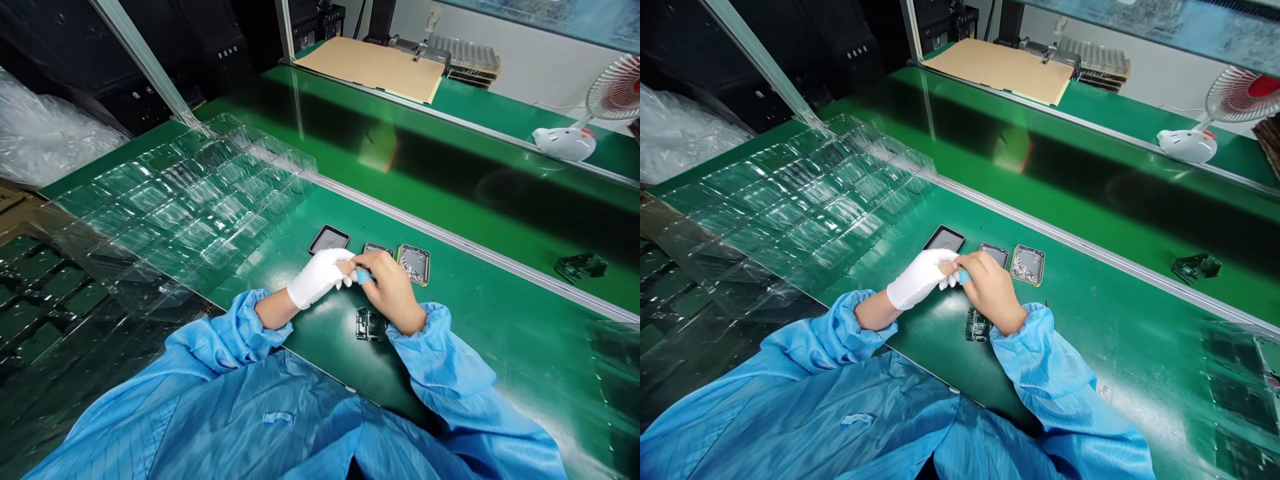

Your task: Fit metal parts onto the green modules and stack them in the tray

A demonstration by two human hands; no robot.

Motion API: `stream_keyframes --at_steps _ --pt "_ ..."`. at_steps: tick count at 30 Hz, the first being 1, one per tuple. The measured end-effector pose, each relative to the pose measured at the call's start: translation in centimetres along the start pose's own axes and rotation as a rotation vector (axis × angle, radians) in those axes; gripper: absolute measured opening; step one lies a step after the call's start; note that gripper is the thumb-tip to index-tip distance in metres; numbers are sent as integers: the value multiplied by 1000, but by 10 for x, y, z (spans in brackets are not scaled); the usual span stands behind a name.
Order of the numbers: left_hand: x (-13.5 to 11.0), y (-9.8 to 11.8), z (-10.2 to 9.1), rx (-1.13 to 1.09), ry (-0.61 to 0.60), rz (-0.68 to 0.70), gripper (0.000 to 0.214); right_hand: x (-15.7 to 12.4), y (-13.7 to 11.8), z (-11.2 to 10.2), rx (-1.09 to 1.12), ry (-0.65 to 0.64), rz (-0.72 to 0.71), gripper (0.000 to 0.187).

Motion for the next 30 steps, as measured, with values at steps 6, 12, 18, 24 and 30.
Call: stream_keyframes --at_steps 6,12,18,24,30 --pt "-20 -16 4 -20 29 -65 32 -16 -11 0 40 -41 -36 23" --pt "-36 1 12 360 56 131 25 -26 -17 -8 53 -11 -23 22" --pt "-43 18 22 731 59 255 19 -42 -43 -19 -214 129 -188 26" --pt "-49 8 30 692 -77 161 17 -48 -49 -18 -153 86 -184 24" --pt "-64 5 44 1369 -32 486 24 -54 9 12 522 -127 519 9"
Point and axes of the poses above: each hand's wrist, its own x-axis towards the middle knuckle, its own z-axis out of the palm, y = z × x, the point moved 9 cm from there along x, towards the middle knuckle, and after that the axes turned 14 degrees about -x, right-handed, at the moved point
